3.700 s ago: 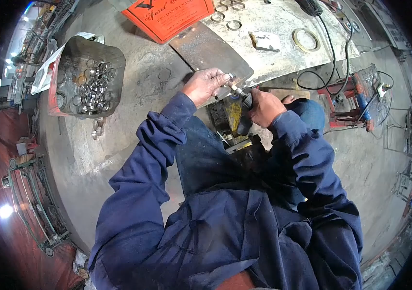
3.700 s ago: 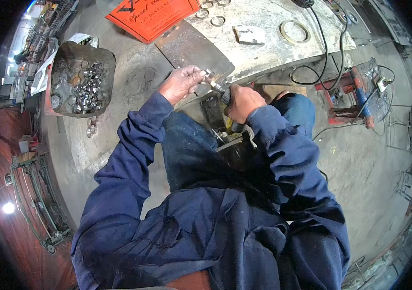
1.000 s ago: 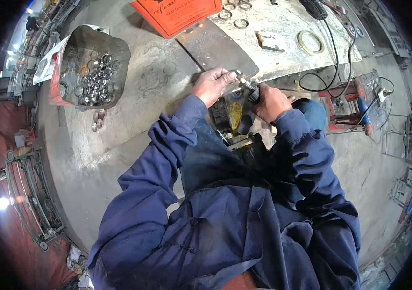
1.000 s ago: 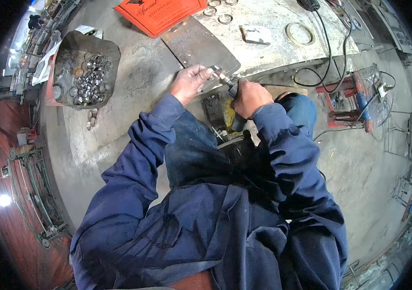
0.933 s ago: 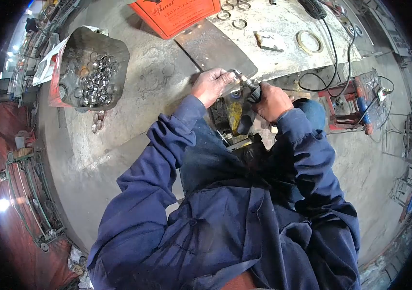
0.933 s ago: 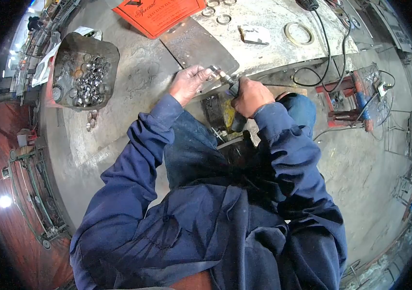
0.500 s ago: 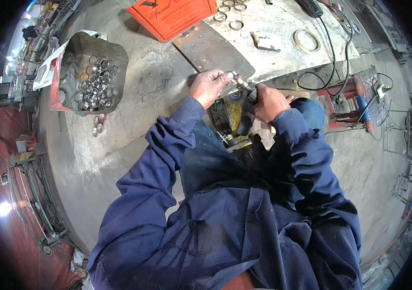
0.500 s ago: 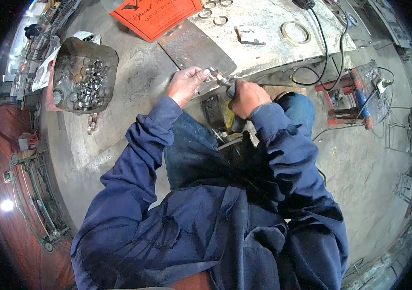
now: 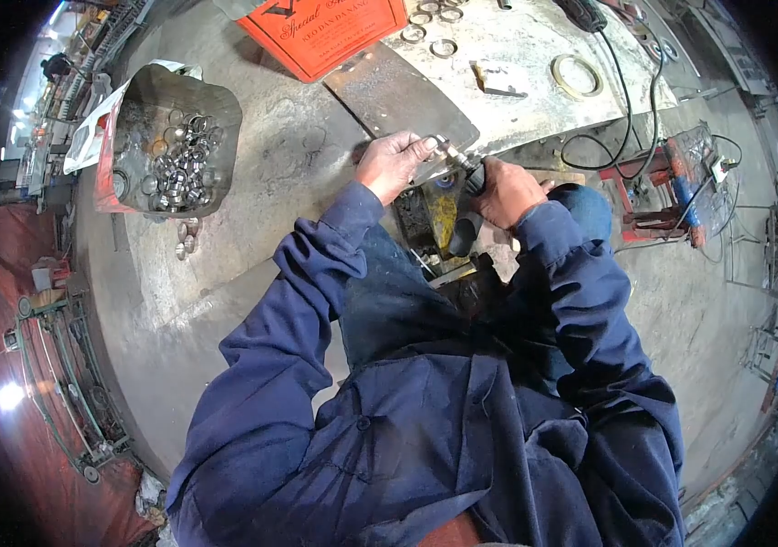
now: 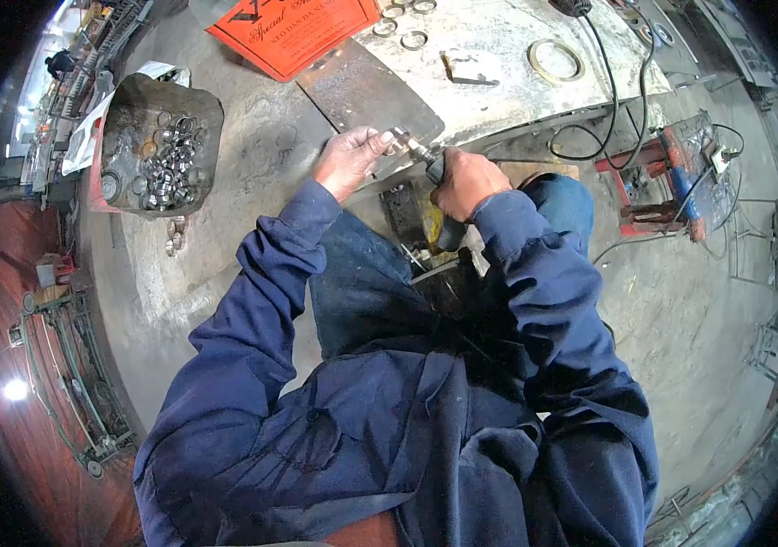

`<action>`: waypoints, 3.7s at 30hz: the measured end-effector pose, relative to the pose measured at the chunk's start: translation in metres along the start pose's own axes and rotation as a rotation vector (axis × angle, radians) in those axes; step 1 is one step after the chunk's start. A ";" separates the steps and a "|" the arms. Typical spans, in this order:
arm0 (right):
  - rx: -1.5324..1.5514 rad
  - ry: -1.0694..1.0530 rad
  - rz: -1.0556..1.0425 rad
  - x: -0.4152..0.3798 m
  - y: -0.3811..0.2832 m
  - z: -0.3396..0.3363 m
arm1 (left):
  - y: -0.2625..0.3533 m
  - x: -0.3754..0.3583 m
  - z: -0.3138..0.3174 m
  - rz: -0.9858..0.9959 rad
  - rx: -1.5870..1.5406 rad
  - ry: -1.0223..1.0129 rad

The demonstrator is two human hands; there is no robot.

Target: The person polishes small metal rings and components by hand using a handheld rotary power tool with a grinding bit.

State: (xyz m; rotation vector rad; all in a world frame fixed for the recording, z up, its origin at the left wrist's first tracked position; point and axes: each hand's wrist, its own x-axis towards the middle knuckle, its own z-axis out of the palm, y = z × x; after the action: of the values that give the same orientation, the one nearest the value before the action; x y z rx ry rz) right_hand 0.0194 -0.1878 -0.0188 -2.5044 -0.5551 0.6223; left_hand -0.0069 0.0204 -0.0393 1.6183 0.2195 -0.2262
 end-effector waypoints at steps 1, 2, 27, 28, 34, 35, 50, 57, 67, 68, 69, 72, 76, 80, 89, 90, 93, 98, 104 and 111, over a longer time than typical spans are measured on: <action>-0.014 -0.013 0.009 0.001 0.001 0.003 | -0.001 -0.001 0.000 -0.003 0.001 -0.002; -0.028 -0.027 0.017 0.002 0.001 0.005 | -0.001 -0.002 0.001 -0.011 -0.046 -0.007; -0.053 -0.028 0.005 -0.003 -0.004 0.002 | 0.000 -0.009 0.001 0.006 -0.099 -0.005; -0.055 -0.010 -0.027 -0.004 -0.003 0.006 | 0.000 -0.009 0.001 0.004 -0.099 -0.005; -0.041 -0.028 0.004 -0.002 -0.002 0.003 | -0.004 -0.007 0.002 0.023 -0.083 0.014; -0.040 -0.027 0.005 -0.003 -0.001 0.003 | -0.003 -0.008 0.002 0.016 -0.103 0.009; -0.032 -0.041 -0.019 0.001 0.001 0.006 | -0.001 -0.009 0.004 0.014 -0.161 -0.002; -0.033 -0.039 -0.036 0.001 0.000 0.005 | -0.002 -0.009 0.005 0.017 -0.165 0.010; -0.015 -0.056 -0.056 0.000 0.003 0.011 | -0.007 -0.007 0.003 0.054 -0.155 0.009; -0.016 -0.039 -0.072 0.001 0.006 0.013 | -0.007 -0.006 0.002 0.045 -0.163 0.005; -0.017 -0.039 -0.072 0.000 0.003 0.008 | -0.008 -0.006 0.002 0.034 -0.172 0.001; -0.036 -0.043 0.000 -0.001 -0.004 -0.005 | -0.008 -0.006 0.002 0.051 -0.118 0.023; -0.007 -0.010 -0.007 -0.001 -0.005 -0.001 | -0.005 -0.007 0.002 0.030 -0.078 0.034; -0.027 -0.056 -0.058 -0.001 0.000 0.009 | -0.008 -0.007 0.000 0.018 -0.150 0.001; -0.016 -0.041 0.009 -0.001 -0.003 0.000 | -0.010 -0.003 0.004 0.047 -0.084 0.043; -0.015 -0.044 0.011 -0.001 -0.002 0.002 | -0.009 -0.004 0.003 0.002 -0.094 0.043; -0.036 -0.060 -0.047 0.002 0.003 0.006 | -0.001 -0.007 0.005 0.012 -0.053 0.051; 0.016 -0.015 -0.020 0.002 0.005 0.001 | -0.003 -0.005 0.004 0.025 -0.070 0.050; -0.041 -0.018 -0.053 0.001 0.004 0.005 | -0.010 -0.003 0.003 0.019 -0.084 0.032; 0.009 -0.078 -0.042 -0.001 0.000 0.005 | -0.007 -0.006 0.002 0.037 -0.023 0.041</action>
State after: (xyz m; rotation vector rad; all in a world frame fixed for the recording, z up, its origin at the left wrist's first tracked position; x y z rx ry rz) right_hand 0.0159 -0.1861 -0.0224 -2.4621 -0.6302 0.7075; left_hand -0.0146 0.0190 -0.0439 1.6038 0.2224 -0.1617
